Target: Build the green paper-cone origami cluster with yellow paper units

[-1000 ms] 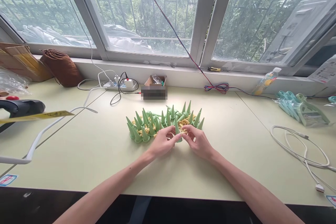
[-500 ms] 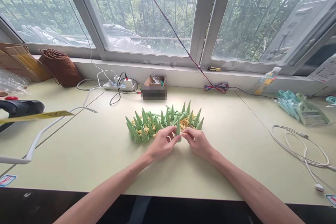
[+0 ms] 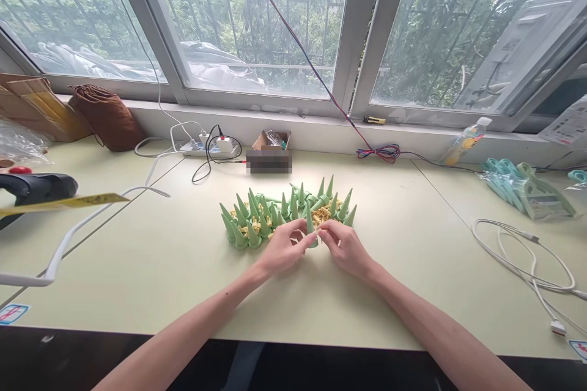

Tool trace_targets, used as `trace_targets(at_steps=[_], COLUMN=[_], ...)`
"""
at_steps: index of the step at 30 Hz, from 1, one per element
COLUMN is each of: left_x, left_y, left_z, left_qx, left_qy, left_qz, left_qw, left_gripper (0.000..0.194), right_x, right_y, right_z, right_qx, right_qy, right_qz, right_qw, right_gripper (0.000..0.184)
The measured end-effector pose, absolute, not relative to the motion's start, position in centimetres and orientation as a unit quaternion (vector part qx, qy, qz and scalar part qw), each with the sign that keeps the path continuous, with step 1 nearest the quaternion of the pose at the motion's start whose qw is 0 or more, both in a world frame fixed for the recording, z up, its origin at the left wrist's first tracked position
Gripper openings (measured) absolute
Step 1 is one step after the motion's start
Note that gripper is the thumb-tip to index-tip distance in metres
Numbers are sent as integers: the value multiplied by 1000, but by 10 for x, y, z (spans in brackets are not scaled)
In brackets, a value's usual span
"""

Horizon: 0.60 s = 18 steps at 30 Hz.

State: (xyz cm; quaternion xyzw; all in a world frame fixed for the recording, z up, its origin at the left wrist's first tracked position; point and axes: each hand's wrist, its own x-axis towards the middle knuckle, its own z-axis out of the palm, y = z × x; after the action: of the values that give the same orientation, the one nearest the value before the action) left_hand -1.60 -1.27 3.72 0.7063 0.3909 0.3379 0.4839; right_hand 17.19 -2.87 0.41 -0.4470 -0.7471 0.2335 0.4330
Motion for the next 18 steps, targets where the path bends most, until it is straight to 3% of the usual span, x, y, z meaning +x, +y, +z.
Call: trace_targets(at_steps=[18], left_x=[-18], left_y=[-11], left_z=[33], left_qx=[745], left_qy=[391], left_qz=[301], left_qw=[449], left_gripper=[28], right_x=[172], right_y=[-30], right_z=[5], right_qx=[-443], right_qy=[-753], right_qz=[251], right_qw=[417], right_gripper=[20])
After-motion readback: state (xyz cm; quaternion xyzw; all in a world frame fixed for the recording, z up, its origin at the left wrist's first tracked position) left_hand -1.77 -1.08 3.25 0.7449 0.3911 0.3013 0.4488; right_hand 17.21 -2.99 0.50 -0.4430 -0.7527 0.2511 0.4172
